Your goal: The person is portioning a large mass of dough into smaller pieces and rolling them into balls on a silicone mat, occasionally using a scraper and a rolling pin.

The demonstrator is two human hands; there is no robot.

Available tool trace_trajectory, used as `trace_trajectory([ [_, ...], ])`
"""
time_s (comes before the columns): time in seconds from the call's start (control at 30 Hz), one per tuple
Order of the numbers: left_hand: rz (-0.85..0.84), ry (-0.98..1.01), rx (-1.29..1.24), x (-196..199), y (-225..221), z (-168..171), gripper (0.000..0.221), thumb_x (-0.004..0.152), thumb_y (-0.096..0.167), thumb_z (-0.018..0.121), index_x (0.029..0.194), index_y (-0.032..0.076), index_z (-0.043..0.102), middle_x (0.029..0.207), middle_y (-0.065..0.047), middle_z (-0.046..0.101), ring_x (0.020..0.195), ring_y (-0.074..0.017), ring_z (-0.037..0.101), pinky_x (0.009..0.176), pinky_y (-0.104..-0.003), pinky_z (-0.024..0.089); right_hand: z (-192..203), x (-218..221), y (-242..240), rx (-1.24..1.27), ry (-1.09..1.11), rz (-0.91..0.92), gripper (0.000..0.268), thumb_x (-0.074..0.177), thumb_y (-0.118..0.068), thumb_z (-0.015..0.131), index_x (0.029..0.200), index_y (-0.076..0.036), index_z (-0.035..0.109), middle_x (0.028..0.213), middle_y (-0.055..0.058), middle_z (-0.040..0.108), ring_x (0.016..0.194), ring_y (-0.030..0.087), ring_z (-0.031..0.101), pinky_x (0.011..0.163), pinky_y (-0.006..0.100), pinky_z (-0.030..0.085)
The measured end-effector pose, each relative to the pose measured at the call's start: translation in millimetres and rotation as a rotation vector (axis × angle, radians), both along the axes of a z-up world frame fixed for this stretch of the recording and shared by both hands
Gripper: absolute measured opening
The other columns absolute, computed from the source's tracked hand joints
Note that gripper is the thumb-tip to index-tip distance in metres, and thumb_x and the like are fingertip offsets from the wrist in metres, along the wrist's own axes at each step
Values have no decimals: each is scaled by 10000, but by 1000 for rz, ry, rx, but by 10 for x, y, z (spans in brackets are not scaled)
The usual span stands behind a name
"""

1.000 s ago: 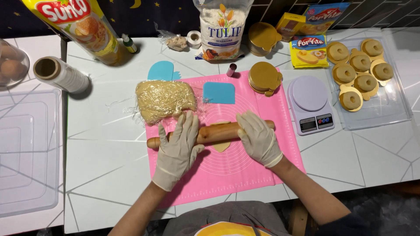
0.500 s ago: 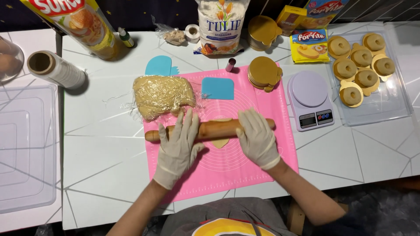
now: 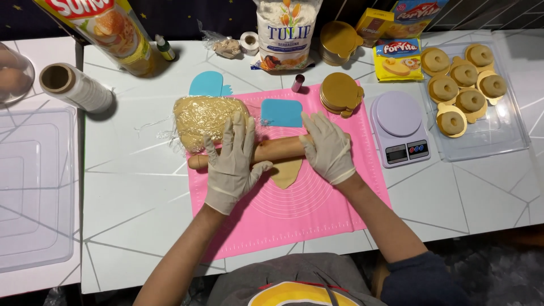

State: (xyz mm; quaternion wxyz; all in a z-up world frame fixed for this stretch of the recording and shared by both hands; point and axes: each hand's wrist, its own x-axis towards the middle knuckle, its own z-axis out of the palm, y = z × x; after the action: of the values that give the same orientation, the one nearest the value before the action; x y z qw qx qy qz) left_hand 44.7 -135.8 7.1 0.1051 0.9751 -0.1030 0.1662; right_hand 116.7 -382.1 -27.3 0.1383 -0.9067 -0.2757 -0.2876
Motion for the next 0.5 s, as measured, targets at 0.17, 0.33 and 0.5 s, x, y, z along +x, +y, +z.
trace_trajectory([
  [0.17,2,-116,98,72,67,-222,1038,816,732,527,1641,158,271,1604,-142,382,1560,-355,216,1171,-712,-49,-340,217,-138,43,68,1,481,1029,-549,488,1356,-231,640,1158,5,677,1152,223,642,1022,391,470],
  [0.33,-128,-386,113,223,209,-741,1031,587,596,848,1471,160,546,1203,-96,636,1391,-348,516,1167,-765,134,-143,125,-275,41,184,137,710,705,-669,804,1248,-236,656,1131,-67,699,1047,165,674,927,356,518],
  [0.5,-136,-474,90,352,306,-691,863,699,755,678,1379,227,617,1178,-11,649,1213,-196,620,1215,-584,178,28,101,-270,84,164,216,584,803,-618,776,1216,-217,675,1079,-74,703,968,154,688,847,329,534],
])
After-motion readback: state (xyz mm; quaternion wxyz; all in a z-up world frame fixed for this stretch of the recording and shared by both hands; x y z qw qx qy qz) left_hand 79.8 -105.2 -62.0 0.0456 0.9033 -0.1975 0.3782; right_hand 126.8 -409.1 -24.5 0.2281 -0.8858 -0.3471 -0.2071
